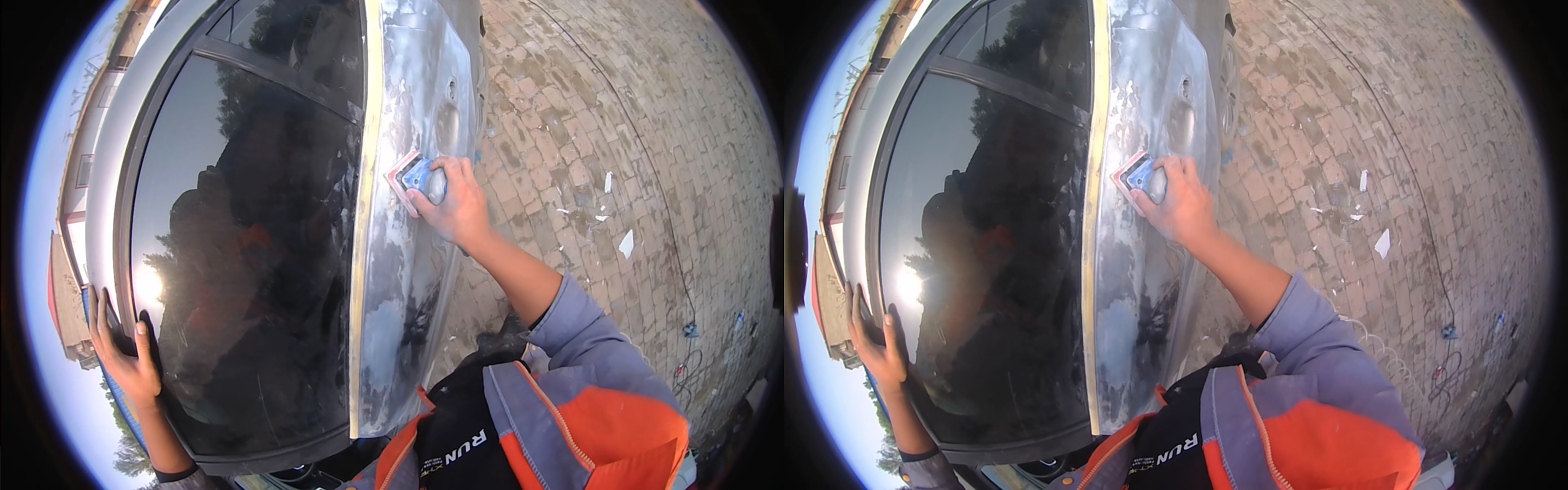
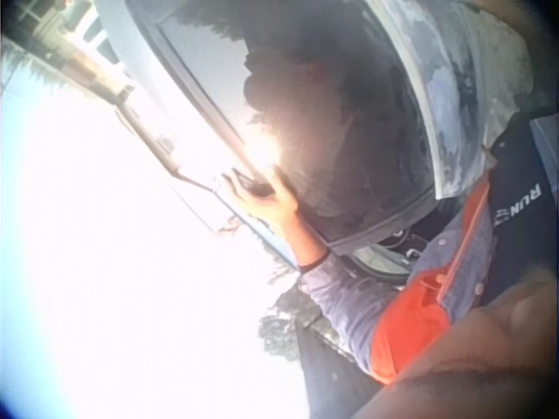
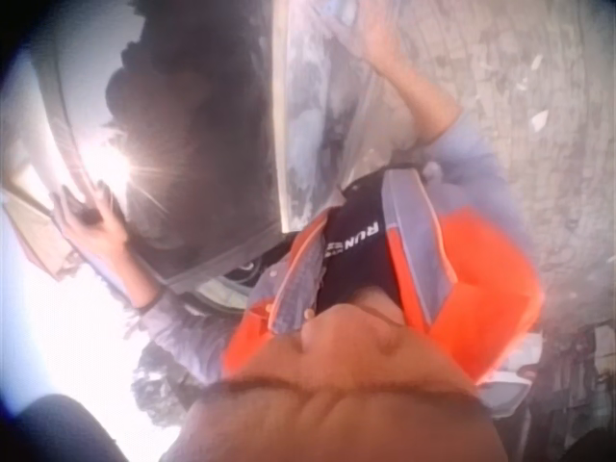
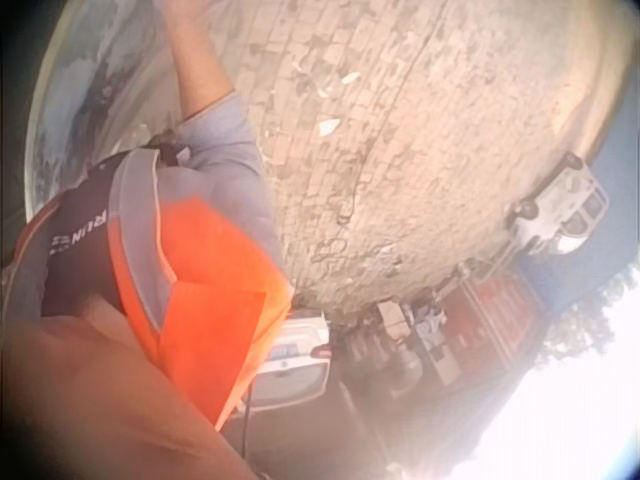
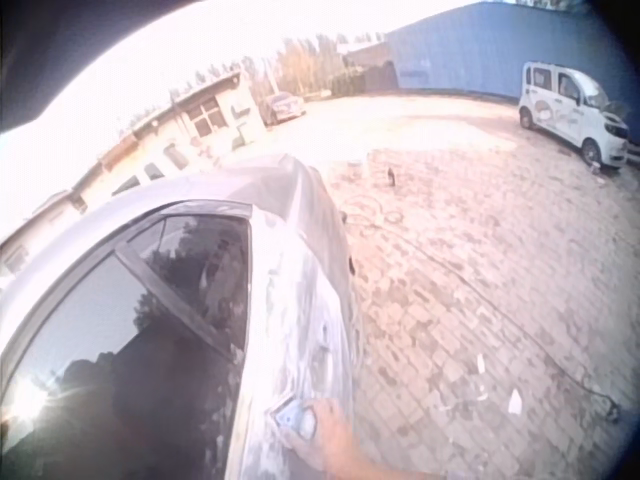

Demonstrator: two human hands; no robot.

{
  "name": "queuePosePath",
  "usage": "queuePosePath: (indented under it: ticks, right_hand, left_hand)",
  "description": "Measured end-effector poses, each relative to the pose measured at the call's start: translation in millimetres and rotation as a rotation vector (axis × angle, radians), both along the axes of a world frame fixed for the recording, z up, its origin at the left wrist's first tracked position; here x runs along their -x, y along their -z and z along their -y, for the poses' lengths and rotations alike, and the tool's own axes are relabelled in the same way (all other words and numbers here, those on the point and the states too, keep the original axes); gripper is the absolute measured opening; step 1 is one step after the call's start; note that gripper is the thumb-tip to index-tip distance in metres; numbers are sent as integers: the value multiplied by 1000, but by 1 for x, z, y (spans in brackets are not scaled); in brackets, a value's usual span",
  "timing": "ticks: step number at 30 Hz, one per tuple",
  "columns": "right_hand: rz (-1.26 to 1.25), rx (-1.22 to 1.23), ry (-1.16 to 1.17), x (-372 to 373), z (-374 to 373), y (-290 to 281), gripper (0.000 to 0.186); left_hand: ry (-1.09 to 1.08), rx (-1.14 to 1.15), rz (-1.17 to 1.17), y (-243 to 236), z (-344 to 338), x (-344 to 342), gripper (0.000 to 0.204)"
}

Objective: The person uses a handheld electric sander to smooth the surface of a silver car door. They move the sander across the door panel in overlapping strokes, occasionally pausing to wipe the surface with their hand to check the finish.

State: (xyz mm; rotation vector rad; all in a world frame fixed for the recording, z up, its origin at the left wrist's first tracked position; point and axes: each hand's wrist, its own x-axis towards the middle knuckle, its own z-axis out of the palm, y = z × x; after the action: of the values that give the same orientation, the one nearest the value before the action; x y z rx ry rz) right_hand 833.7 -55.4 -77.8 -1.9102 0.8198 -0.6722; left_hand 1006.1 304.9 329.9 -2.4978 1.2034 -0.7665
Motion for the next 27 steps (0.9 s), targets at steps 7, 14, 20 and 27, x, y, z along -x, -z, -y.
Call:
queuePosePath:
  ticks: [7, 14, 20, 27]
  right_hand:
    - [23, -27, -145, 79, -97, 31, 61]
    - [18, -65, -91, 50, -56, 35, 58]
    - [25, -132, -6, 16, -4, 36, 60]
    - [107, -139, -141, 81, -92, 49, 62]
  left_hand:
    - [2, 15, -27, 1, -2, -2, 67]
    - [-34, 18, -39, 2, -5, -2, 66]
    - [-58, 3, -24, 2, -8, -4, 68]
    - [-53, -4, 5, 3, -8, -5, 67]
